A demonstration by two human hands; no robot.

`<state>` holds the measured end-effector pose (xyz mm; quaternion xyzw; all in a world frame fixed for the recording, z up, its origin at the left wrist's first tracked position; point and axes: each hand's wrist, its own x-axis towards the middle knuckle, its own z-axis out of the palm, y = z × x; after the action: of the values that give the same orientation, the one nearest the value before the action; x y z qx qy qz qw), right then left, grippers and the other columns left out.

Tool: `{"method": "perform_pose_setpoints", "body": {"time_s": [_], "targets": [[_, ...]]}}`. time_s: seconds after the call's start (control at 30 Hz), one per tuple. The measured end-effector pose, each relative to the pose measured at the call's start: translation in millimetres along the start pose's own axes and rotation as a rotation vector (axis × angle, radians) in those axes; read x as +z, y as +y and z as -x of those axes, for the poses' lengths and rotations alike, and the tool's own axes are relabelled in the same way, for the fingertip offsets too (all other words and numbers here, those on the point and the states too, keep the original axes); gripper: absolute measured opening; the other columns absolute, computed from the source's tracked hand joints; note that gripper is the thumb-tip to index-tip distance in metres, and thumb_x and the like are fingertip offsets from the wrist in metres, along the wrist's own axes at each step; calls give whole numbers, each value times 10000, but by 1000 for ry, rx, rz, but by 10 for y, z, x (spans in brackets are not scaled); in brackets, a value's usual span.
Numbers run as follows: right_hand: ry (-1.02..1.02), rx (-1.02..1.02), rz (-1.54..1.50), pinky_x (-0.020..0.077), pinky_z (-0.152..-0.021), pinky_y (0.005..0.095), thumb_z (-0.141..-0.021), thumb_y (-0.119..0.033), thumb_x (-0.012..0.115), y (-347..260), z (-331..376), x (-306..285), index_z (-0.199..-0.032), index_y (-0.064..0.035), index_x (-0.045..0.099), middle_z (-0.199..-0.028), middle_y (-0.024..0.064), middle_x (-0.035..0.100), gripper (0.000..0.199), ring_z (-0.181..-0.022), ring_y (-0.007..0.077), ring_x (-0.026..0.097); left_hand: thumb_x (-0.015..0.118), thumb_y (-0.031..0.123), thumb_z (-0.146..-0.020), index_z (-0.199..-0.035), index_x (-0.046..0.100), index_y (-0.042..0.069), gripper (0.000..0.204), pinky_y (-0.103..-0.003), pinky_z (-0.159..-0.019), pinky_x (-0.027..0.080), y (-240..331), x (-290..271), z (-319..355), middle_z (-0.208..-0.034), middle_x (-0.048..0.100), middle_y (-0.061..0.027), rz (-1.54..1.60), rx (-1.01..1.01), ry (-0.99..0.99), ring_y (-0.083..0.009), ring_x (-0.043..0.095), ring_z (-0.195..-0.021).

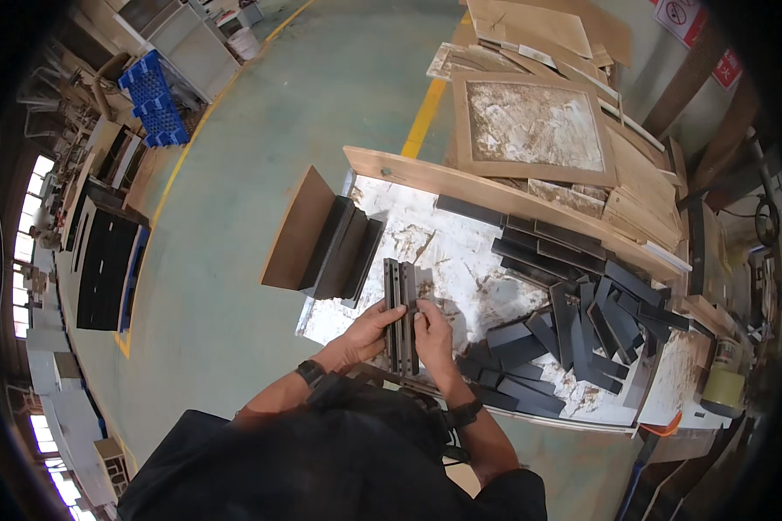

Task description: Polishing black furniture parts using a belt sander, sorting them on a table, and arranging them on a wooden board.

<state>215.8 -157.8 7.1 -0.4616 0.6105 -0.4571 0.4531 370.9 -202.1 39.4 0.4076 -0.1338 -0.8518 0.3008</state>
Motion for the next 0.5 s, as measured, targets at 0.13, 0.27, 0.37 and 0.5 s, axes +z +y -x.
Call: {"method": "perform_pose_setpoints", "body": {"time_s": [0.13,0.27,0.37,0.5], "targets": [[17,49,104,521,-793,338,-982,-103,590,-27,67,84,-1190,16,645,-971,153,694,246,-864,218,662,656,165,-988,-1227,604,59,266,-347,-888,563,12,-169,-11,-1101,684,-47,-13,-38,-35,-164,666,-1007],[-105,178,-29,525,-811,352,-982,-135,613,10,72,122,-1194,22,641,-1009,172,696,266,-908,253,681,670,160,-980,-1194,623,76,235,-343,-879,558,22,-320,-43,-1085,680,-31,3,-63,-42,-151,661,-994],[-137,66,96,520,-816,350,-982,-188,637,115,19,168,-1193,22,639,-1034,160,693,298,-929,229,671,669,146,-980,-1215,603,78,254,-345,-818,574,11,-441,-99,-1096,676,-30,1,-111,-2,-154,670,-964],[-179,425,67,510,-778,303,-985,-175,649,216,-92,289,-1312,46,551,-963,85,641,406,-874,148,613,734,224,-924,-1196,560,36,374,-378,-736,574,-65,-568,-194,-936,697,-97,-503,85,183,-219,698,-835]]}}
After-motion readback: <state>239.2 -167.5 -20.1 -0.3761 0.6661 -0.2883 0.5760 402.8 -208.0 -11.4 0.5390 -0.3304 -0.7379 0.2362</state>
